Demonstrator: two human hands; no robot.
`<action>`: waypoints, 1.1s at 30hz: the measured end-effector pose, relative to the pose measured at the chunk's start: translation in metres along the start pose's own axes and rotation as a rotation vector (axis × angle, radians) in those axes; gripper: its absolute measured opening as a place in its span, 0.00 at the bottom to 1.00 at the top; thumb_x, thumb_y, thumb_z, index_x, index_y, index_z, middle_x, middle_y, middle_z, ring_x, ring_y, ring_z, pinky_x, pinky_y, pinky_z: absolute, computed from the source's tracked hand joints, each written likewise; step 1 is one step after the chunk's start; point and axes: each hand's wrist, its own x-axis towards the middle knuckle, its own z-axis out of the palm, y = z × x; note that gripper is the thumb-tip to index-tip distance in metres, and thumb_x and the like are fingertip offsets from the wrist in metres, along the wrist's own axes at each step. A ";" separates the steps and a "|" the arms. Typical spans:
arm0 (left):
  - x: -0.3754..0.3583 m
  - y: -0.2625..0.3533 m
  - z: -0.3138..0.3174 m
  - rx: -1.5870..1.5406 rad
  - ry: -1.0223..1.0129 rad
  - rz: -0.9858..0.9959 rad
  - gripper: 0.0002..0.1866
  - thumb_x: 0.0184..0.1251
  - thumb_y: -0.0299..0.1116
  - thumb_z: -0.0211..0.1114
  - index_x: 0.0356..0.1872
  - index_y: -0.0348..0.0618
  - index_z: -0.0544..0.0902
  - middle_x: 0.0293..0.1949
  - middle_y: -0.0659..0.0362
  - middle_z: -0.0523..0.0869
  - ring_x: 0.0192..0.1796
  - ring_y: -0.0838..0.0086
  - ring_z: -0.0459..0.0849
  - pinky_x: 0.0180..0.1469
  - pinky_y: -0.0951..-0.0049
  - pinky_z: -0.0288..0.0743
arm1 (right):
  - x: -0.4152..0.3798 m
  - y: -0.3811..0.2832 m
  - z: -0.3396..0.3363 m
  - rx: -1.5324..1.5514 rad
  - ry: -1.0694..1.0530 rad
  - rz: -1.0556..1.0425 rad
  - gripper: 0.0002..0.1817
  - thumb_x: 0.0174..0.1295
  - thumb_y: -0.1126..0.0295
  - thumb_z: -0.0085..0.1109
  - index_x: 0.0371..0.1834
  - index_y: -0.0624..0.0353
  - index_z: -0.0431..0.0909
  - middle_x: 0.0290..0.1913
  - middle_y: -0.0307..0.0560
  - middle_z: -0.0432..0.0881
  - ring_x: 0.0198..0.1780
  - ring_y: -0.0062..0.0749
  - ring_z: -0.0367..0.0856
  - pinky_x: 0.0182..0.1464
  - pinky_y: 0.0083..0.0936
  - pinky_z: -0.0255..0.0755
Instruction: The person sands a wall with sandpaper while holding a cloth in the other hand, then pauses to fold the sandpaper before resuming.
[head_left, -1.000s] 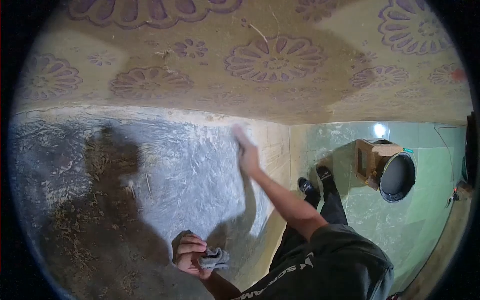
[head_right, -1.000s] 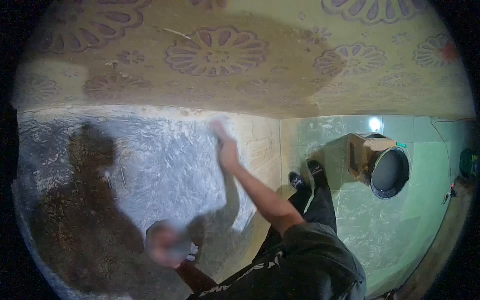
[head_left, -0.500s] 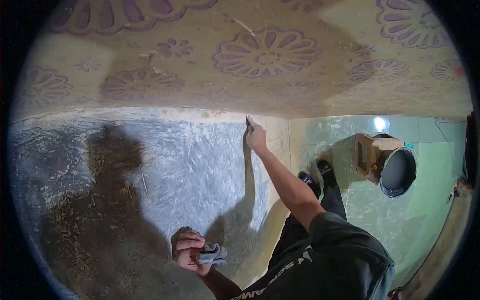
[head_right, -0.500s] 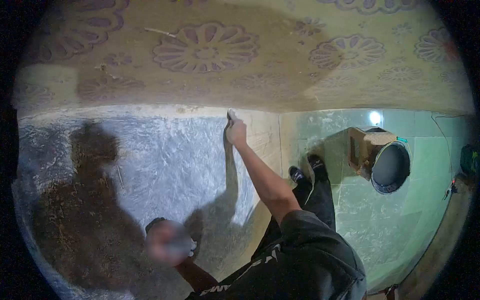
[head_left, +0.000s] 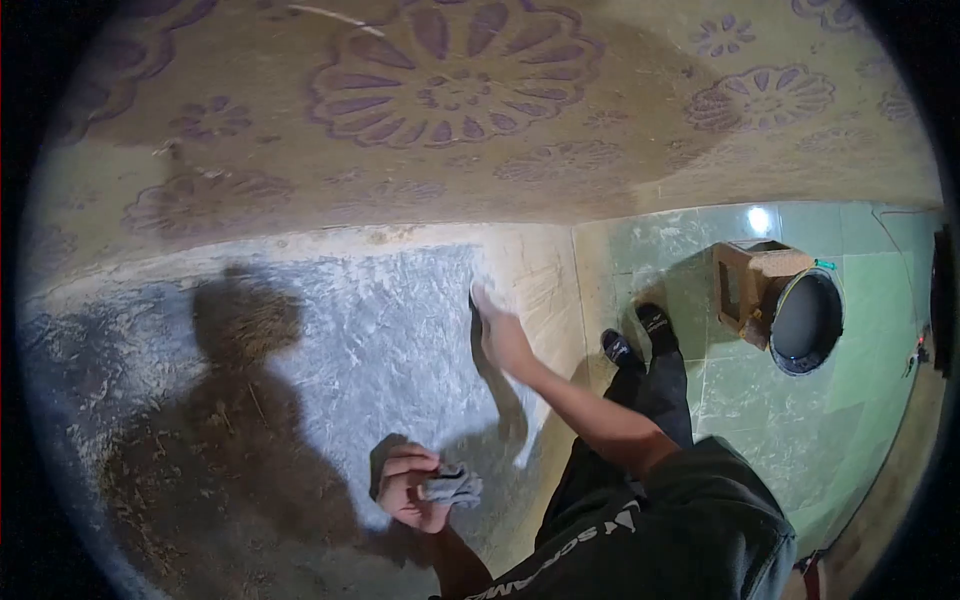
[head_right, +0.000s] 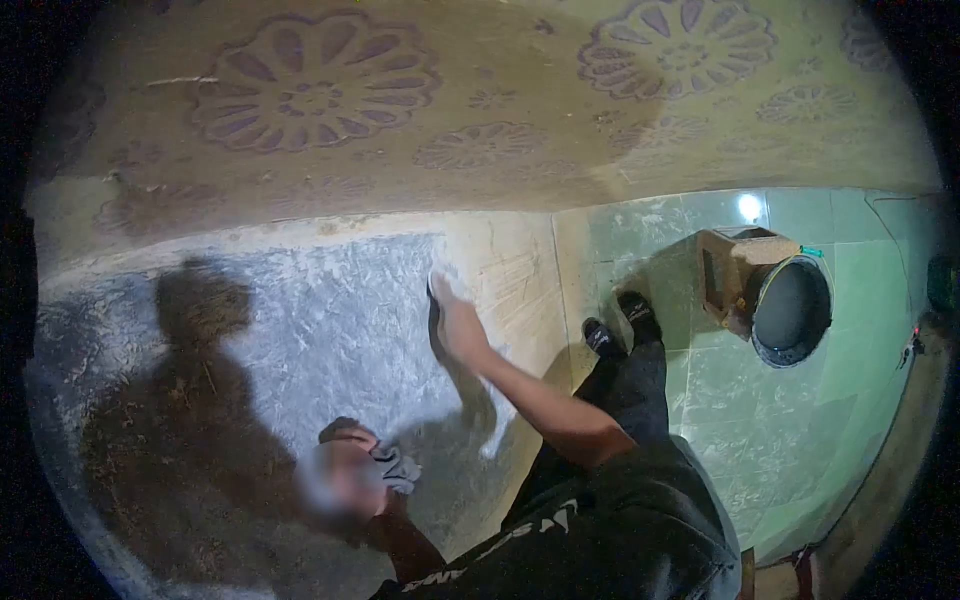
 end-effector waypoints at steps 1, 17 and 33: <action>-0.002 -0.008 0.002 0.018 -0.041 -0.002 0.21 0.63 0.49 0.72 0.31 0.37 0.81 0.34 0.54 0.83 0.38 0.62 0.82 0.40 0.63 0.76 | 0.002 0.002 0.002 -0.010 0.005 0.004 0.26 0.68 0.81 0.40 0.70 0.63 0.68 0.56 0.78 0.74 0.59 0.68 0.76 0.62 0.47 0.72; -0.018 -0.063 0.049 0.075 0.051 -0.068 0.26 0.62 0.57 0.70 0.30 0.39 0.81 0.36 0.56 0.82 0.39 0.62 0.80 0.43 0.64 0.74 | 0.049 0.053 0.001 0.152 -0.257 0.329 0.31 0.59 0.86 0.42 0.70 0.64 0.68 0.70 0.68 0.66 0.69 0.56 0.71 0.73 0.37 0.62; -0.045 -0.075 0.081 0.070 0.015 -0.066 0.23 0.62 0.51 0.74 0.34 0.37 0.81 0.38 0.54 0.83 0.42 0.63 0.81 0.47 0.61 0.76 | 0.002 0.020 -0.017 0.207 -0.276 0.040 0.25 0.71 0.78 0.39 0.71 0.66 0.66 0.73 0.66 0.65 0.73 0.55 0.66 0.76 0.37 0.59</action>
